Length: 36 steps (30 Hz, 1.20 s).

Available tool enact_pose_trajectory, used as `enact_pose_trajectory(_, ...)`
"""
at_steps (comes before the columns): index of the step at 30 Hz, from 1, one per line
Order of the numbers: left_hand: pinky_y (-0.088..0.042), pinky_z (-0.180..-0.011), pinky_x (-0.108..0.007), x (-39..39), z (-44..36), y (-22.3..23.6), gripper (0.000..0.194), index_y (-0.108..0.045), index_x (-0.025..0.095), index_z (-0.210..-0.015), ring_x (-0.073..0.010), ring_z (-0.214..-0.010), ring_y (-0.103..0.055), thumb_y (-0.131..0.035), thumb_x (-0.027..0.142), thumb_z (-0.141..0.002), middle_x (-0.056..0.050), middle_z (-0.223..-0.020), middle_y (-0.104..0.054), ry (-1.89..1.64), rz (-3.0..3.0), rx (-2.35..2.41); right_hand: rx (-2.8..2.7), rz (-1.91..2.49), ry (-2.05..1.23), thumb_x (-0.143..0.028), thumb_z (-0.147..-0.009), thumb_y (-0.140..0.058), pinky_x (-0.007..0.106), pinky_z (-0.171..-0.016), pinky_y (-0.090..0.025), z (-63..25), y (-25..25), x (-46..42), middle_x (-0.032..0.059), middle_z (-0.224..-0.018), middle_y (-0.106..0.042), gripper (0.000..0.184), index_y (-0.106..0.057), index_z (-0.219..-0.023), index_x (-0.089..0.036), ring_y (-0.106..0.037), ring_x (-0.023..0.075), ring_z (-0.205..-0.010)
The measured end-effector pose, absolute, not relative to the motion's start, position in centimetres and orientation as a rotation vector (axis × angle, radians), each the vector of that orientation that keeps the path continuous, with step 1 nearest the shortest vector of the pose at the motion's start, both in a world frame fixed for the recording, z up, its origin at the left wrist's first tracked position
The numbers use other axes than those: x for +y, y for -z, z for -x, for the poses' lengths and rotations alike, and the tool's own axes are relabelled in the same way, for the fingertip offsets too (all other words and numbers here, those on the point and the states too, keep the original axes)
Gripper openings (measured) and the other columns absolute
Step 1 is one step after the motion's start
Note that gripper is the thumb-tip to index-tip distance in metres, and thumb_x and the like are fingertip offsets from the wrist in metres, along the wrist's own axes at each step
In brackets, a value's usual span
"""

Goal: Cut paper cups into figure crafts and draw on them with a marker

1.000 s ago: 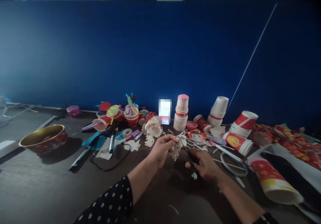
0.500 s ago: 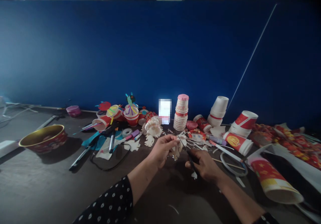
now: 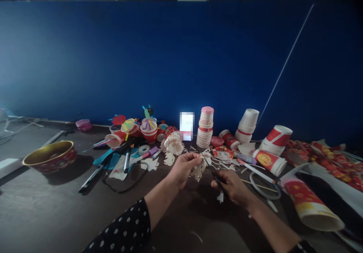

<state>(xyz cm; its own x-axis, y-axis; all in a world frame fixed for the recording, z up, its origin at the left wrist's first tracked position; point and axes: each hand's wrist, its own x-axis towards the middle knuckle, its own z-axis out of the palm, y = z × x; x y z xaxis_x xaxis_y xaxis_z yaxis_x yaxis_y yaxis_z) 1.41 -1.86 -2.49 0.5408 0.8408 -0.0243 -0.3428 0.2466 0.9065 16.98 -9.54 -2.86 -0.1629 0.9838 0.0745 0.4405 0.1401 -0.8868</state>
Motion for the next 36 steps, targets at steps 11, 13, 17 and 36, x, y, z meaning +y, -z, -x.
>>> enact_pose_trajectory(11, -0.032, -0.042, -0.017, -1.8, -1.2, 2.1, 0.027, -0.057, 0.012, -0.062, -0.0055, -0.042, -0.048, -0.074, 0.030, -0.053, 0.001, -0.051, -0.057, -0.844, -0.996, 0.594, -1.764, 1.419, -0.943, -0.057, -0.070, -0.049, 0.020, -0.045, -0.023, -17.3, 3.1, -9.4, -0.0052, -0.052, -0.033, 0.042, -0.044, -0.055, -0.018, -0.027, 0.0083, -0.050)
enact_pose_trajectory(13, -0.032, -0.041, -0.017, -1.8, -1.1, 2.0, 0.026, -0.057, 0.012, -0.062, -0.0057, -0.042, -0.048, -0.074, 0.029, -0.052, 0.001, -0.051, -0.057, -0.839, -0.988, 0.603, -1.767, 1.404, -0.958, -0.057, -0.071, -0.048, 0.020, -0.045, -0.022, -17.3, 3.2, -9.4, -0.0054, -0.052, -0.032, 0.043, -0.043, -0.055, -0.017, -0.027, 0.0081, -0.050)
enact_pose_trajectory(17, -0.027, -0.037, -0.016, -1.6, -1.0, 1.9, 0.024, -0.057, 0.012, -0.060, -0.0034, -0.036, -0.042, -0.074, 0.028, -0.053, 0.003, -0.045, -0.052, -0.822, -1.007, 0.600, -1.765, 1.377, -0.989, -0.058, -0.070, -0.048, 0.020, -0.044, -0.021, -17.4, 3.3, -9.4, -0.0060, -0.051, -0.030, 0.044, -0.041, -0.055, -0.018, -0.025, 0.0073, -0.049)
enact_pose_trajectory(36, -0.030, -0.038, -0.016, -0.8, -0.5, 2.0, 0.022, -0.057, 0.011, -0.060, -0.0045, -0.038, -0.045, -0.074, 0.023, -0.051, 0.002, -0.047, -0.054, -0.773, -1.034, 0.574, -1.674, 1.387, -1.092, -0.046, -0.071, -0.053, 0.019, -0.042, -0.023, -17.3, 4.0, -9.3, -0.0059, -0.050, -0.037, 0.033, -0.046, -0.057, -0.017, -0.031, 0.0067, -0.046)
